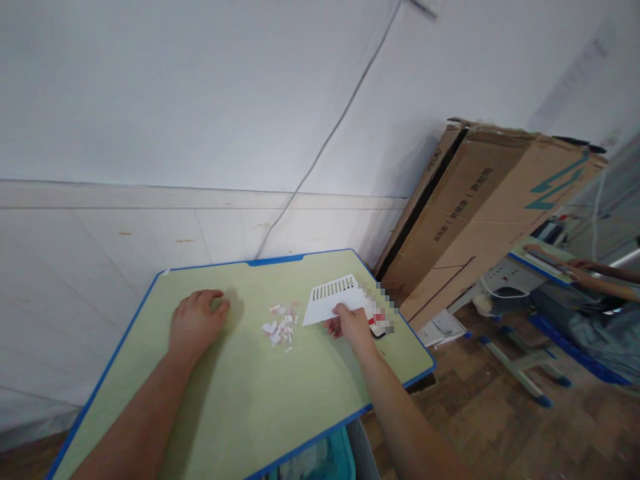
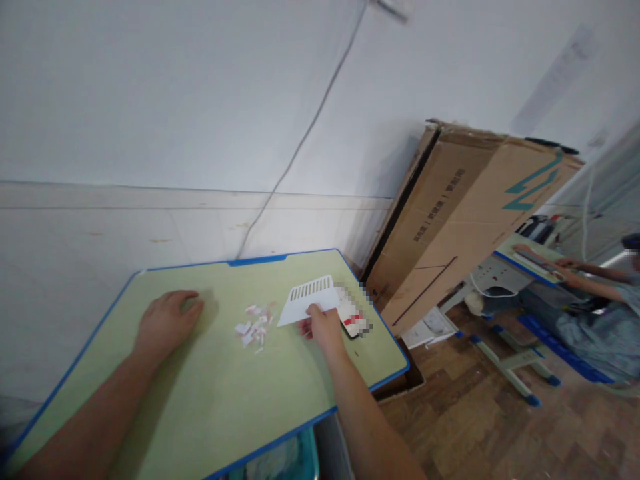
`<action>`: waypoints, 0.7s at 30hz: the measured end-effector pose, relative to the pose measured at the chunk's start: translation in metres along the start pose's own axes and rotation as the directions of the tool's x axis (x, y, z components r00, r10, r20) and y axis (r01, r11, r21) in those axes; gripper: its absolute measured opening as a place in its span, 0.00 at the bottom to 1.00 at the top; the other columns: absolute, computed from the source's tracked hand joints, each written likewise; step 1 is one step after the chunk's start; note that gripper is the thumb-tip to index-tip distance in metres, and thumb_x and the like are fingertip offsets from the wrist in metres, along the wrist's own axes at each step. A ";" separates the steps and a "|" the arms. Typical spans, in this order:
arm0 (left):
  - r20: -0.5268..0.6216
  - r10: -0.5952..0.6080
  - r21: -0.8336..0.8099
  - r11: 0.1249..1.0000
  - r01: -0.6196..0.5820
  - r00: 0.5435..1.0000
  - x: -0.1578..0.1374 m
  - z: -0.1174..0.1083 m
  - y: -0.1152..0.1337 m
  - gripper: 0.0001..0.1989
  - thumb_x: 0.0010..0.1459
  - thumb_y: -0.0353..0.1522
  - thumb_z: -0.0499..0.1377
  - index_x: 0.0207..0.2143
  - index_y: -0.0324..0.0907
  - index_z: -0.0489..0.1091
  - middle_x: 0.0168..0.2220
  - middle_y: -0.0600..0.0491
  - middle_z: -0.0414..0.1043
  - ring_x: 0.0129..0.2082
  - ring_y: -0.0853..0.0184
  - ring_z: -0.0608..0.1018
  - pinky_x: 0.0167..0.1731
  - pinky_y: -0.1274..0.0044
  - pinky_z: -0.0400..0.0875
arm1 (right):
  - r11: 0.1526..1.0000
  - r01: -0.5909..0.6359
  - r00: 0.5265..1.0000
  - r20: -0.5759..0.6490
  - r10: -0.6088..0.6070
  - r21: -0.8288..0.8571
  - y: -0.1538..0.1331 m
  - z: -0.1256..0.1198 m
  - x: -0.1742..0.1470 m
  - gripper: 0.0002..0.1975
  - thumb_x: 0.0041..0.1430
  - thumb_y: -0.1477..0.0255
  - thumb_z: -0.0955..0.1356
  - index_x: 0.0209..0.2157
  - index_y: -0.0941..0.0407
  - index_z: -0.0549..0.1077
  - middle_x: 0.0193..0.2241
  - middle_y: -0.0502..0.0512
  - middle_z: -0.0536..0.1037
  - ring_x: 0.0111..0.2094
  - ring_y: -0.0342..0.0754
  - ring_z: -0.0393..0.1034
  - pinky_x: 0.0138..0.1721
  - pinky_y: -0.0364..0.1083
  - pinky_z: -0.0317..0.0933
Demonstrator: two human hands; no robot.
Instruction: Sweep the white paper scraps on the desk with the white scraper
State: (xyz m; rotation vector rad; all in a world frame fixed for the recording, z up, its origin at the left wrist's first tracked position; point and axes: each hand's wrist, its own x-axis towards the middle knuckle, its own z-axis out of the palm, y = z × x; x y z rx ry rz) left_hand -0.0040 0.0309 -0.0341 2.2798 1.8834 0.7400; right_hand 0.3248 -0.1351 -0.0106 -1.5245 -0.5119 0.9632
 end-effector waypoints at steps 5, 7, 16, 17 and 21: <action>-0.016 -0.034 -0.067 0.997 0.033 0.999 -0.003 -0.002 0.004 0.25 0.72 0.44 0.56 0.56 0.44 0.88 0.63 0.36 0.89 0.66 0.41 0.87 0.75 0.52 0.78 | 0.999 0.000 0.991 0.132 0.004 -0.034 -0.010 0.032 -0.008 0.04 0.52 0.73 0.70 0.26 0.52 0.78 0.19 0.57 0.84 0.16 0.51 0.74 0.18 0.44 0.63; -0.034 -0.040 -0.099 0.994 0.036 0.999 -0.004 -0.003 0.007 0.25 0.71 0.43 0.56 0.56 0.43 0.88 0.63 0.36 0.89 0.67 0.42 0.87 0.76 0.53 0.77 | 0.999 0.012 0.984 0.178 -0.003 -0.045 -0.011 0.045 -0.013 0.04 0.52 0.72 0.70 0.26 0.51 0.78 0.20 0.57 0.85 0.17 0.50 0.74 0.19 0.44 0.64; -0.009 -0.019 -0.110 0.994 0.018 1.000 -0.006 -0.005 0.013 0.26 0.72 0.42 0.56 0.58 0.39 0.87 0.64 0.34 0.88 0.67 0.40 0.86 0.75 0.53 0.77 | 0.989 0.126 0.978 0.176 -0.111 -0.076 -0.010 0.042 -0.012 0.03 0.51 0.68 0.74 0.26 0.52 0.80 0.21 0.57 0.86 0.18 0.51 0.76 0.20 0.44 0.62; -0.010 -0.015 -0.103 0.995 0.014 1.000 -0.006 -0.004 0.014 0.26 0.72 0.41 0.56 0.58 0.40 0.87 0.64 0.34 0.88 0.67 0.41 0.86 0.75 0.53 0.78 | 0.986 0.150 0.978 0.154 -0.138 -0.069 -0.009 0.033 -0.012 0.05 0.51 0.66 0.74 0.26 0.52 0.80 0.22 0.58 0.87 0.19 0.51 0.76 0.20 0.44 0.63; -0.017 0.004 -0.066 0.998 -0.005 1.000 -0.006 -0.001 0.017 0.25 0.73 0.41 0.56 0.58 0.41 0.87 0.64 0.35 0.88 0.67 0.41 0.86 0.74 0.53 0.78 | 0.972 0.225 0.972 0.082 -0.219 -0.062 0.002 0.003 -0.011 0.11 0.49 0.60 0.76 0.28 0.52 0.82 0.23 0.59 0.88 0.20 0.53 0.77 0.22 0.47 0.67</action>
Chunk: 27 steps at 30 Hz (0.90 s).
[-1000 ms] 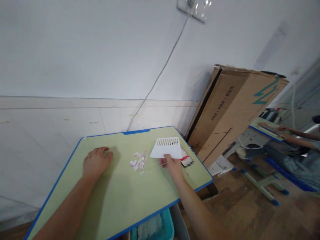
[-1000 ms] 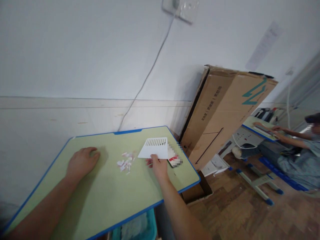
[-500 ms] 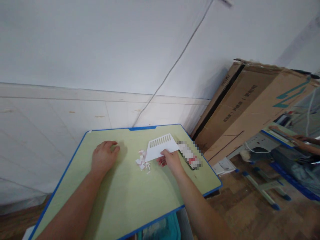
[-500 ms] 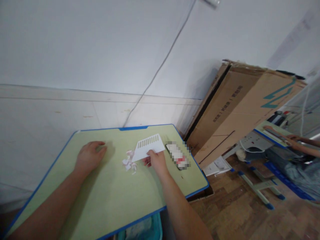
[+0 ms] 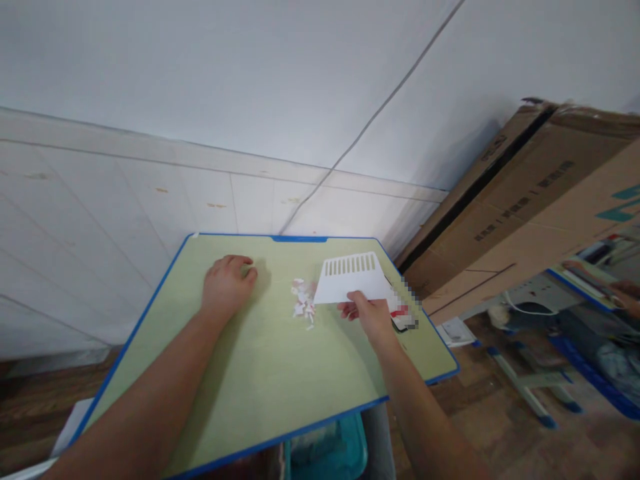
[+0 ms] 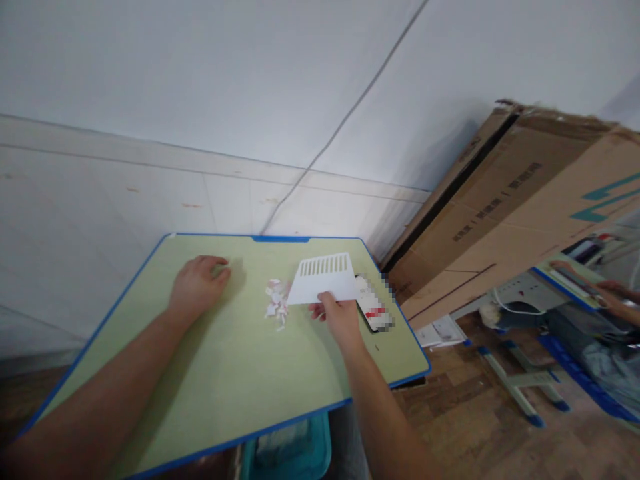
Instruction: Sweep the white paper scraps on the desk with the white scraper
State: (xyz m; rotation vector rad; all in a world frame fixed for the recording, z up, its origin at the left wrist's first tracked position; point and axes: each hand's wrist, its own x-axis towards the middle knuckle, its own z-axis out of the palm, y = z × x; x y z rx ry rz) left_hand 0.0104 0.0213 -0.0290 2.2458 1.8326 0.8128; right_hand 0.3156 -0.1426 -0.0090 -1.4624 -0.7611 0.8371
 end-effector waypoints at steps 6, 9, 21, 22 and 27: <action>0.033 0.007 0.028 1.000 -0.007 0.999 0.001 0.000 0.000 0.24 0.73 0.42 0.57 0.58 0.44 0.87 0.65 0.39 0.88 0.68 0.43 0.85 0.75 0.54 0.77 | 0.999 0.026 1.000 -0.003 -0.026 -0.020 0.011 -0.016 0.009 0.14 0.52 0.57 0.79 0.32 0.53 0.84 0.27 0.63 0.91 0.23 0.55 0.82 0.26 0.49 0.72; 0.054 -0.005 0.035 0.999 0.003 0.999 0.001 0.000 -0.002 0.24 0.72 0.43 0.57 0.58 0.45 0.87 0.66 0.39 0.87 0.69 0.42 0.84 0.74 0.54 0.77 | 0.998 0.041 0.998 0.053 -0.039 -0.053 0.006 -0.014 0.019 0.15 0.52 0.57 0.79 0.31 0.54 0.84 0.28 0.64 0.91 0.24 0.56 0.83 0.27 0.49 0.74; 0.068 0.007 0.031 0.999 -0.009 0.998 -0.001 0.001 -0.004 0.25 0.72 0.43 0.56 0.59 0.44 0.87 0.66 0.39 0.87 0.70 0.42 0.83 0.76 0.53 0.75 | 0.993 0.082 0.996 0.024 -0.080 -0.086 -0.013 0.001 0.045 0.14 0.46 0.57 0.75 0.30 0.52 0.81 0.23 0.60 0.88 0.21 0.52 0.80 0.25 0.48 0.71; 0.068 0.010 0.033 0.999 -0.012 0.998 -0.001 0.001 -0.003 0.26 0.72 0.43 0.56 0.59 0.43 0.87 0.66 0.39 0.87 0.70 0.42 0.83 0.76 0.53 0.75 | 0.993 0.090 0.996 0.013 -0.089 -0.078 -0.012 0.001 0.045 0.13 0.46 0.57 0.75 0.29 0.52 0.81 0.22 0.59 0.87 0.20 0.52 0.79 0.25 0.48 0.71; 0.054 0.002 0.038 0.999 -0.004 0.999 0.000 0.001 -0.002 0.23 0.71 0.42 0.58 0.58 0.45 0.88 0.65 0.40 0.87 0.68 0.41 0.83 0.75 0.52 0.76 | 0.989 0.140 0.990 0.016 -0.139 -0.052 -0.008 0.003 0.044 0.14 0.49 0.57 0.75 0.29 0.52 0.81 0.23 0.59 0.87 0.20 0.52 0.78 0.26 0.49 0.72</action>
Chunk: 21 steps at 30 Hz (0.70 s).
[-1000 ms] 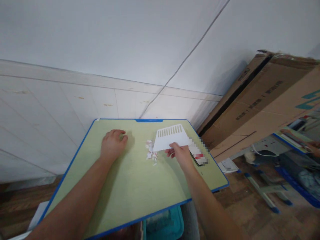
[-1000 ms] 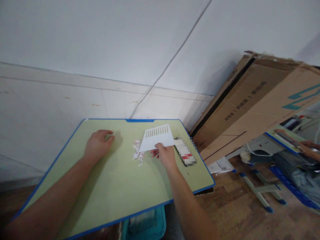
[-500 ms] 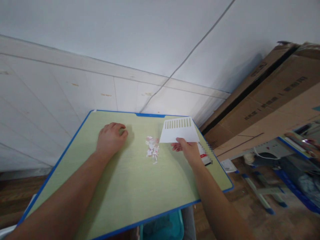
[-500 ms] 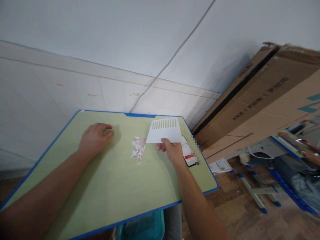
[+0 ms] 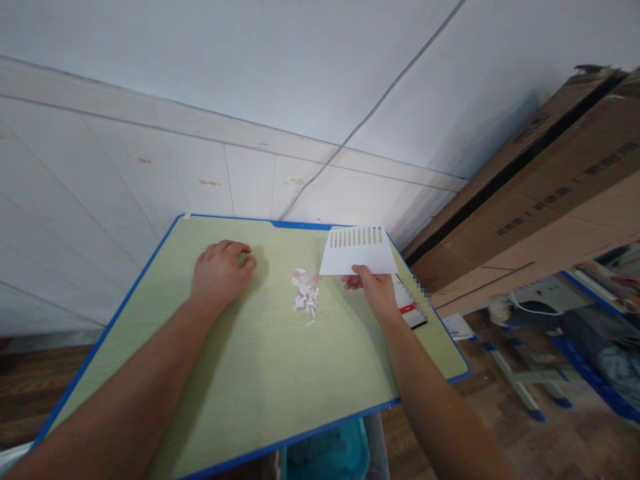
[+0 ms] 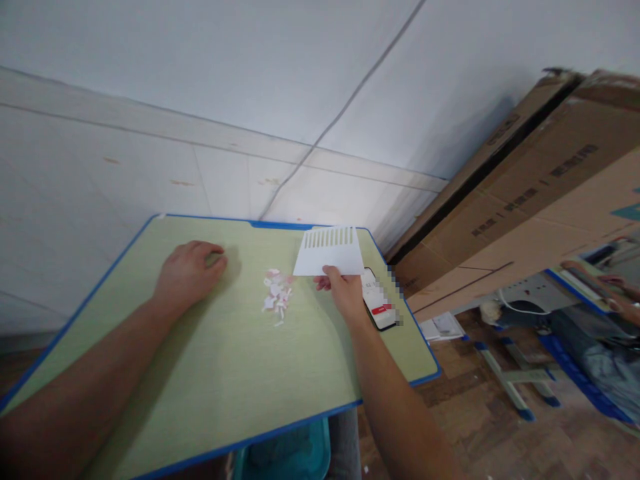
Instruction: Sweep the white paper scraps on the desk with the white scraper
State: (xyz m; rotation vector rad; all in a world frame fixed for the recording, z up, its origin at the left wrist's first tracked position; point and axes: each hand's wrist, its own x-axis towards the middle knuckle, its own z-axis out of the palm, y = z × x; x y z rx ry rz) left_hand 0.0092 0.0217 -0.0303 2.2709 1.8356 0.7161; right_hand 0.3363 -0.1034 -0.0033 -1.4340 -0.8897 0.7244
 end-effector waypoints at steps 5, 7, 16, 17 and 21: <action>0.000 -0.010 0.010 1.000 0.010 1.000 0.000 -0.001 0.000 0.23 0.71 0.42 0.58 0.57 0.47 0.88 0.65 0.42 0.87 0.69 0.42 0.83 0.75 0.54 0.76 | 1.000 -0.003 1.000 -0.021 0.003 -0.013 0.003 -0.006 0.004 0.10 0.49 0.60 0.74 0.30 0.51 0.79 0.22 0.56 0.84 0.21 0.52 0.77 0.24 0.49 0.71; 0.008 -0.006 0.031 0.999 0.006 1.000 0.000 -0.001 0.000 0.23 0.72 0.43 0.57 0.58 0.46 0.87 0.66 0.41 0.87 0.69 0.41 0.83 0.75 0.52 0.76 | 1.000 0.007 0.999 -0.040 -0.006 0.017 0.003 -0.010 0.005 0.11 0.49 0.60 0.75 0.31 0.51 0.79 0.21 0.53 0.83 0.20 0.52 0.77 0.24 0.49 0.70; 0.015 0.000 0.041 0.999 0.000 1.000 0.003 -0.001 0.001 0.26 0.72 0.44 0.56 0.58 0.43 0.87 0.66 0.37 0.86 0.70 0.39 0.82 0.75 0.50 0.75 | 0.998 -0.054 0.998 0.011 0.054 -0.014 -0.002 -0.014 0.005 0.07 0.48 0.63 0.73 0.28 0.51 0.78 0.20 0.55 0.82 0.19 0.52 0.73 0.24 0.50 0.70; 0.014 -0.002 0.041 0.999 0.001 1.000 0.003 -0.001 0.002 0.26 0.72 0.44 0.56 0.58 0.43 0.87 0.66 0.37 0.86 0.70 0.39 0.82 0.75 0.50 0.75 | 0.998 -0.055 0.998 0.016 0.055 -0.014 -0.003 -0.015 0.004 0.07 0.47 0.63 0.73 0.27 0.50 0.77 0.19 0.55 0.81 0.19 0.51 0.72 0.23 0.50 0.70; 0.020 0.006 0.054 0.999 -0.007 1.000 0.003 -0.003 0.004 0.26 0.73 0.44 0.55 0.58 0.42 0.86 0.67 0.37 0.85 0.71 0.41 0.82 0.76 0.54 0.73 | 0.997 -0.061 0.992 0.109 0.066 -0.053 -0.008 -0.028 -0.006 0.07 0.46 0.63 0.73 0.23 0.50 0.76 0.16 0.54 0.78 0.17 0.50 0.69 0.21 0.49 0.67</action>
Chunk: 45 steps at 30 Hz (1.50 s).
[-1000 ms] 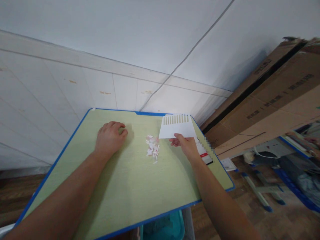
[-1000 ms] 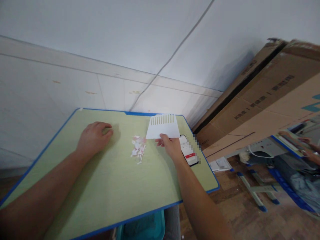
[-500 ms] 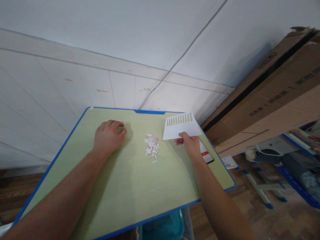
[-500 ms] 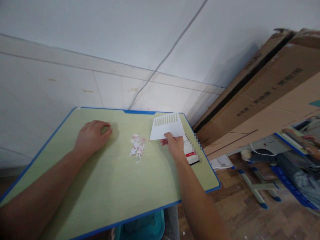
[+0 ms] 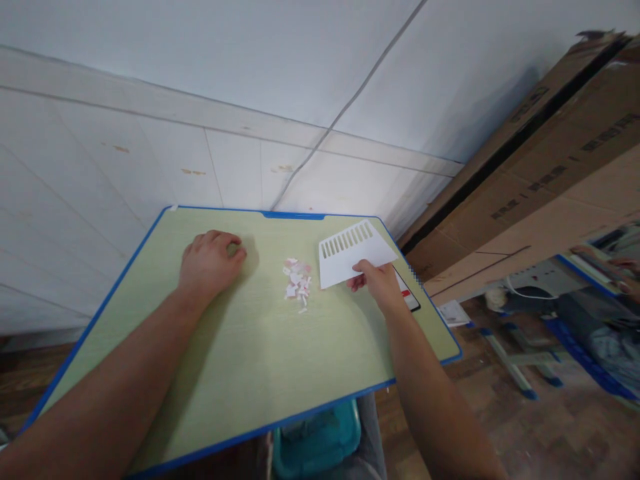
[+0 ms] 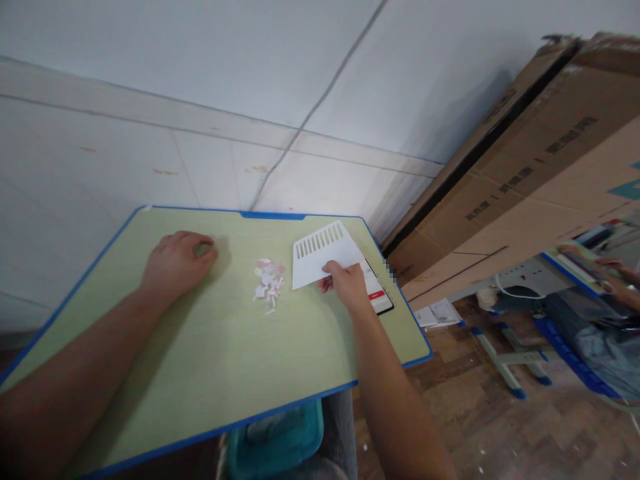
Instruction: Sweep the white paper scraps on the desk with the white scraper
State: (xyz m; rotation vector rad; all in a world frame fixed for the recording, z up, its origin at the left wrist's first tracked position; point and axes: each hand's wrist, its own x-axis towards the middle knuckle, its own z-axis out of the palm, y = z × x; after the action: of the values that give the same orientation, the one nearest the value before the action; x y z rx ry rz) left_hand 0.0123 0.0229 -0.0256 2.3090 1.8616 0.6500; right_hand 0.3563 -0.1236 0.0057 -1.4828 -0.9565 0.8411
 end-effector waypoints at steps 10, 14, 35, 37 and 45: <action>-0.002 -0.010 -0.022 1.000 0.010 1.000 -0.002 -0.003 0.006 0.24 0.72 0.43 0.58 0.59 0.44 0.87 0.68 0.39 0.85 0.71 0.42 0.81 0.76 0.54 0.74 | 0.999 -0.050 0.994 -0.092 0.052 0.022 0.012 -0.015 -0.047 0.10 0.47 0.60 0.76 0.29 0.51 0.80 0.21 0.57 0.84 0.20 0.53 0.76 0.25 0.50 0.73; 0.006 -0.023 0.002 1.000 0.023 1.000 -0.005 -0.008 0.013 0.23 0.74 0.40 0.59 0.61 0.42 0.87 0.68 0.37 0.85 0.71 0.41 0.81 0.76 0.52 0.74 | 0.998 -0.016 0.996 -0.086 0.021 0.067 0.015 -0.017 -0.070 0.09 0.49 0.61 0.76 0.29 0.50 0.80 0.23 0.55 0.84 0.22 0.54 0.76 0.26 0.52 0.74; 0.077 -0.014 0.052 0.999 0.011 0.997 -0.008 -0.022 0.032 0.25 0.78 0.39 0.56 0.65 0.39 0.86 0.71 0.35 0.82 0.74 0.42 0.78 0.78 0.53 0.72 | 0.994 0.093 0.953 -0.283 -0.106 -0.057 0.045 -0.020 -0.157 0.15 0.65 0.59 0.78 0.27 0.51 0.84 0.23 0.54 0.86 0.27 0.57 0.82 0.39 0.56 0.80; 0.068 -0.009 0.049 0.999 0.005 0.998 -0.008 -0.021 0.031 0.26 0.78 0.39 0.55 0.66 0.38 0.85 0.72 0.35 0.81 0.75 0.40 0.77 0.78 0.52 0.72 | 0.989 0.089 0.946 -0.302 -0.120 -0.116 0.052 -0.022 -0.171 0.17 0.69 0.59 0.78 0.26 0.51 0.86 0.25 0.56 0.88 0.31 0.60 0.85 0.46 0.58 0.82; 0.057 -0.006 0.016 1.000 0.005 0.998 -0.010 -0.019 0.030 0.27 0.77 0.40 0.56 0.66 0.39 0.85 0.72 0.34 0.81 0.74 0.43 0.77 0.78 0.52 0.72 | 0.981 0.135 0.971 -0.181 -0.159 -0.138 0.058 -0.015 -0.198 0.23 0.78 0.52 0.77 0.31 0.51 0.91 0.33 0.60 0.93 0.42 0.63 0.90 0.59 0.60 0.83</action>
State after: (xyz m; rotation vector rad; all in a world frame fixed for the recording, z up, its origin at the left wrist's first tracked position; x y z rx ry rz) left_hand 0.0309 0.0026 -0.0012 2.3054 1.8544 0.5654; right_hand 0.2942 -0.3127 -0.0513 -1.5474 -0.9753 0.5284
